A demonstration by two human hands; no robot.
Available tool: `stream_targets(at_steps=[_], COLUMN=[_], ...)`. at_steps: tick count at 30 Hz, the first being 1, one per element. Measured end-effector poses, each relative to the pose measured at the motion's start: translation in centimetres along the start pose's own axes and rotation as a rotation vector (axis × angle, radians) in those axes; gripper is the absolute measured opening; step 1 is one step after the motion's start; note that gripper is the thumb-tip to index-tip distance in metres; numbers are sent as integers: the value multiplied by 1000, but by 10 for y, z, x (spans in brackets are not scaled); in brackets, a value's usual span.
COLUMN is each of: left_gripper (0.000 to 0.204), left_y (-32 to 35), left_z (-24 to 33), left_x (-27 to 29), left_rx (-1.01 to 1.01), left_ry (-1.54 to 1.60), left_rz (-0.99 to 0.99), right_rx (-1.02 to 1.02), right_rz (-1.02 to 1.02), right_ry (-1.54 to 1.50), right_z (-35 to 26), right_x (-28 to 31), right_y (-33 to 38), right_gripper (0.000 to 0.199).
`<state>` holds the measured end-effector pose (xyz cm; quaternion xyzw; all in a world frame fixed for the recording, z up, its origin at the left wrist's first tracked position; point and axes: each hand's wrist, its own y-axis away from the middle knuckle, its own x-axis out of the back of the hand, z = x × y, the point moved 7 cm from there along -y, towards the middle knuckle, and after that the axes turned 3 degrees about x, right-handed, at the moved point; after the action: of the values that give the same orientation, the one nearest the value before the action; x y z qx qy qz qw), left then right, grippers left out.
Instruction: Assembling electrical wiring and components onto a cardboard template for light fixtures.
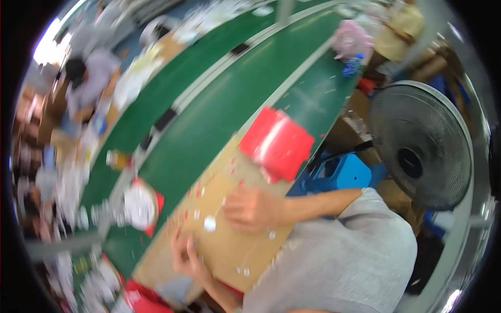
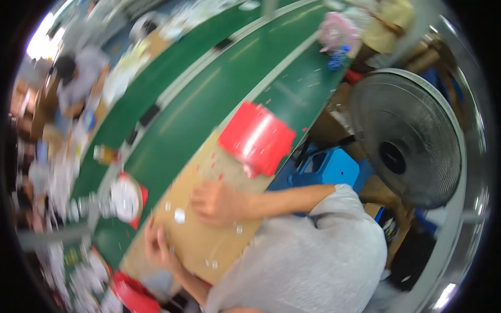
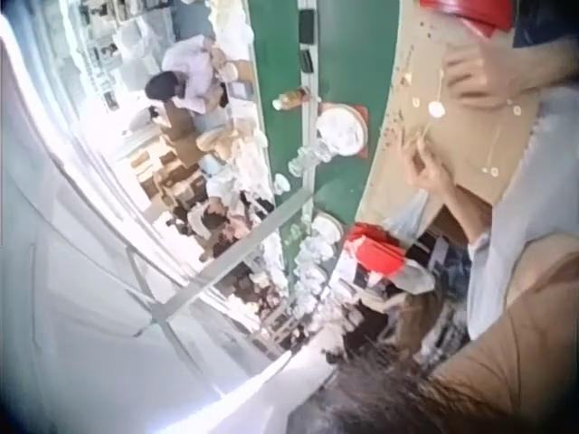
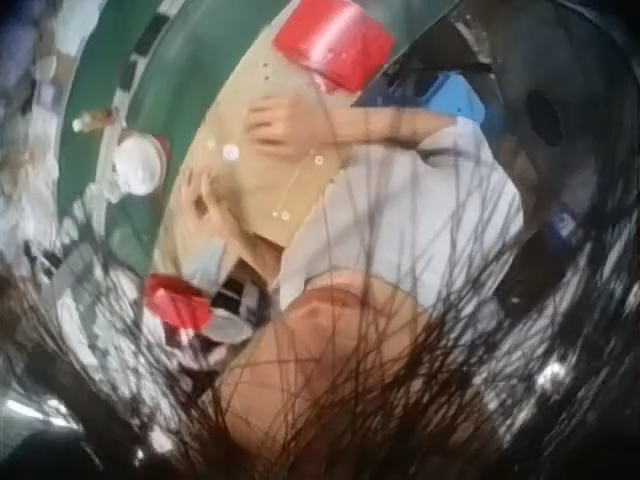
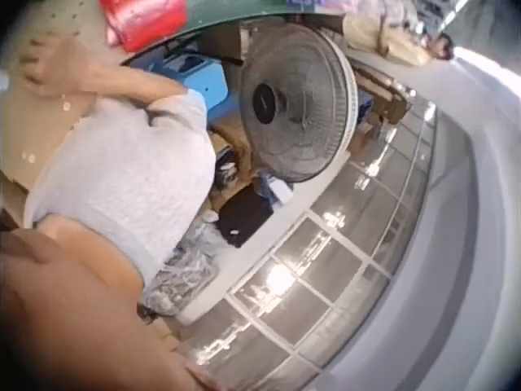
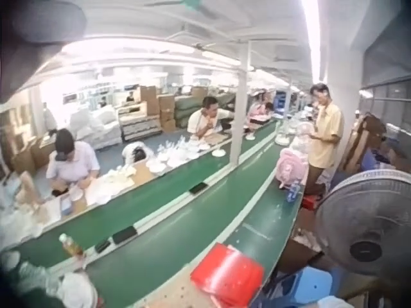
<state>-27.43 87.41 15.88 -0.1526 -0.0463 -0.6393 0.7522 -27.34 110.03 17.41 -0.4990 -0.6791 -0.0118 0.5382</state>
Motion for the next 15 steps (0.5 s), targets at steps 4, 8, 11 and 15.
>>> stream_targets(at_steps=[4,8,11,15], left_gripper=[5,27,60,86], left_y=[-11,-11,-2,3], left_z=[-15,-14,-30,-48], left_x=[-1,13,27,22], left_rx=[-50,-100,76,361], left_ry=[33,15,412,608], left_rz=[-66,29,167,-16], right_rx=[61,-21,-126,-111], right_rz=[48,-120,-44,-92], right_ry=[-261,-457,-566,-525], right_z=[-5,-5,-12,-27], right_x=[-27,-59,-61,-69], right_y=[-46,-69,-79,-90], right_gripper=[29,26,27,29])
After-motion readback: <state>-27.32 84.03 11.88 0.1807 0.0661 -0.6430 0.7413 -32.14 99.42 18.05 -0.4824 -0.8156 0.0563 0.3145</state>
